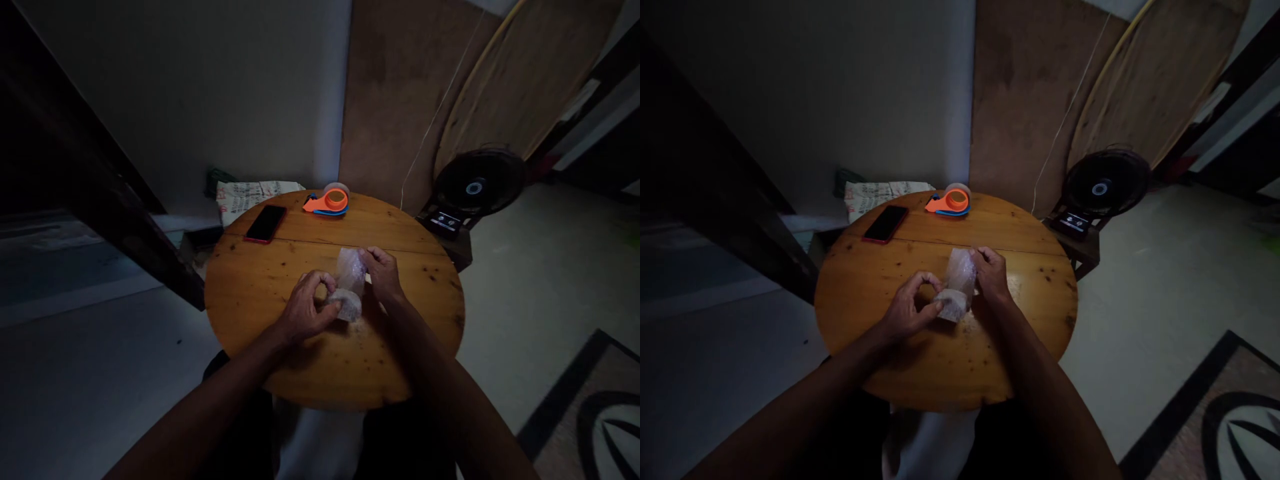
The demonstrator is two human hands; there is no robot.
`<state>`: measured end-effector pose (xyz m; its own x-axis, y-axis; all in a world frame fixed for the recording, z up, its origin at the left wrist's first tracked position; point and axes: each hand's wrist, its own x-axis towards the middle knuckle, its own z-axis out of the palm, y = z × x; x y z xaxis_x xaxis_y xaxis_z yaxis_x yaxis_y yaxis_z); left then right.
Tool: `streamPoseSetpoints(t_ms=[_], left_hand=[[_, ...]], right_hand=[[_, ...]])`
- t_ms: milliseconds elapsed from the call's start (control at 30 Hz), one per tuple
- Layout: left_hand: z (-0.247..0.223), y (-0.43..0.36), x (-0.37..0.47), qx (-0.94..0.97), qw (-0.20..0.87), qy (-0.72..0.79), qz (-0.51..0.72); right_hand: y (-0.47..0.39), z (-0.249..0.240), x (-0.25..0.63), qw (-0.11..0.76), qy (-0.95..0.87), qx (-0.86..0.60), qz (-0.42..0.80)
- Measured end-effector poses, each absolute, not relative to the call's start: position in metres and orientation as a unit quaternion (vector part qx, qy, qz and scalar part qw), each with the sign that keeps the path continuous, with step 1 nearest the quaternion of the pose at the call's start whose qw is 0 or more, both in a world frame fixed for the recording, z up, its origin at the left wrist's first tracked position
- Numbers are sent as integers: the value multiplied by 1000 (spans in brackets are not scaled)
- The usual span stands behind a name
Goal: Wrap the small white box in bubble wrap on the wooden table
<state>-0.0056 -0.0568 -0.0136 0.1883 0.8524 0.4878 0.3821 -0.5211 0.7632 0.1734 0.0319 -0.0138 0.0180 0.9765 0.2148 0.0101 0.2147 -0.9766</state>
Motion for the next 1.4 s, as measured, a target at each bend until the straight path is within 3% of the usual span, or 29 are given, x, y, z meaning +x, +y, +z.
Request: streamPoseSetpoints(t_ms=[267,467,600,833,1033,1167,1267,1400], left_hand=[[-24,-48,-1,600,380,438,551],[-32,-39,-2,629,314,495,510],[-30,-40,-3,657,317,486,481],[-33,-35,-1,601,502,425,455],[-29,-31,0,552,525,449,466],[-27,-32,-2,570,497,447,477],[-24,-35,-4,627,402,474,470],[-19,-39,-4,683,318,479,450]], right_hand=[[32,-19,174,554,-498,-457,486],[23,-17,183,481,-547,-456,512],[26,-21,184,506,-564,-452,471],[40,-25,176,540,-538,-428,485],[27,-10,185,601,-567,-491,275],[2,6,179,454,-705,-496,226],[-9,13,174,332,-786,-502,143],[-6,13,186,270,-775,-552,147]])
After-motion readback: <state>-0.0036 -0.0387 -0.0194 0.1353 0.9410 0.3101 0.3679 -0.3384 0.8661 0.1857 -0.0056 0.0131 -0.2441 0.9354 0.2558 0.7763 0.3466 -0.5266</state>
